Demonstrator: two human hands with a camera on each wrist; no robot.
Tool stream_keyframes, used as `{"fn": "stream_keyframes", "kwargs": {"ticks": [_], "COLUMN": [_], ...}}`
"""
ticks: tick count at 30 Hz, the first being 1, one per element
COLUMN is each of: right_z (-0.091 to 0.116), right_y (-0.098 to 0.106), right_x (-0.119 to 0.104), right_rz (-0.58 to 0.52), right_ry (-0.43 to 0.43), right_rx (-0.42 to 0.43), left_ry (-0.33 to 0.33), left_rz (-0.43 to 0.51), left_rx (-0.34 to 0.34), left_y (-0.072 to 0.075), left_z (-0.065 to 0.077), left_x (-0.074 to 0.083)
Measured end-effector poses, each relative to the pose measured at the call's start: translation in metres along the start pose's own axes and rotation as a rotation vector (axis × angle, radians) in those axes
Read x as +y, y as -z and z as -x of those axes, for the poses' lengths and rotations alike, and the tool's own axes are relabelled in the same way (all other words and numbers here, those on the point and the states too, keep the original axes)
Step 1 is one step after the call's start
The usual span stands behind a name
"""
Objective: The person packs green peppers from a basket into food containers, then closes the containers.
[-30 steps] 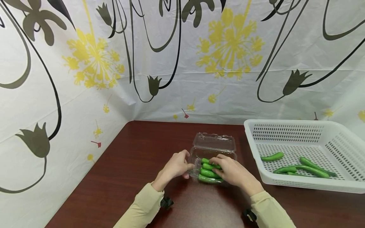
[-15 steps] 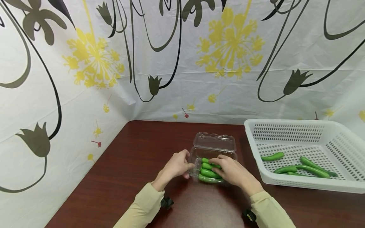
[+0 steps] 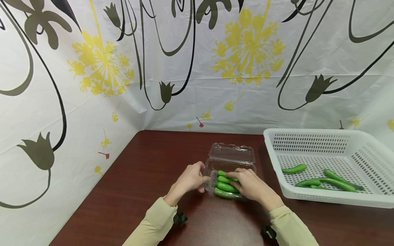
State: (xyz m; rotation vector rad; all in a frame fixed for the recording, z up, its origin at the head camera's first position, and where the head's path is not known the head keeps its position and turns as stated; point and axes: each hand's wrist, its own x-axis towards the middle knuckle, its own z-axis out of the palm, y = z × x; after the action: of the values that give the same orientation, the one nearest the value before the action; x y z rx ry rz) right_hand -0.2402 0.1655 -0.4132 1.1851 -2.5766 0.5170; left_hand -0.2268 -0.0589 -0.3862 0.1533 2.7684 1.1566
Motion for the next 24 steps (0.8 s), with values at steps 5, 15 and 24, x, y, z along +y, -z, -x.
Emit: {"fn": "stream_keyframes", "kwargs": {"ticks": [5,15,24], "right_z": [0.0011,0.0009,0.0], "right_y": [0.0003,0.0016,0.0006], "right_x": [-0.0018,-0.0051,-0.0051], "right_rz": [-0.03,-0.049,-0.026], "right_ry": [-0.057,-0.129,-0.145], "right_rx": [-0.042,-0.09,-0.041], "left_ry": [-0.002,0.0,-0.017], "left_rz": [0.012,-0.024,-0.019], "left_rx": [-0.004,0.0,0.01], "left_y": [0.0001,0.0013,0.0003], "left_z": [0.0002,0.0011,0.0011], "left_x": [-0.0001,0.0005,-0.0002]}}
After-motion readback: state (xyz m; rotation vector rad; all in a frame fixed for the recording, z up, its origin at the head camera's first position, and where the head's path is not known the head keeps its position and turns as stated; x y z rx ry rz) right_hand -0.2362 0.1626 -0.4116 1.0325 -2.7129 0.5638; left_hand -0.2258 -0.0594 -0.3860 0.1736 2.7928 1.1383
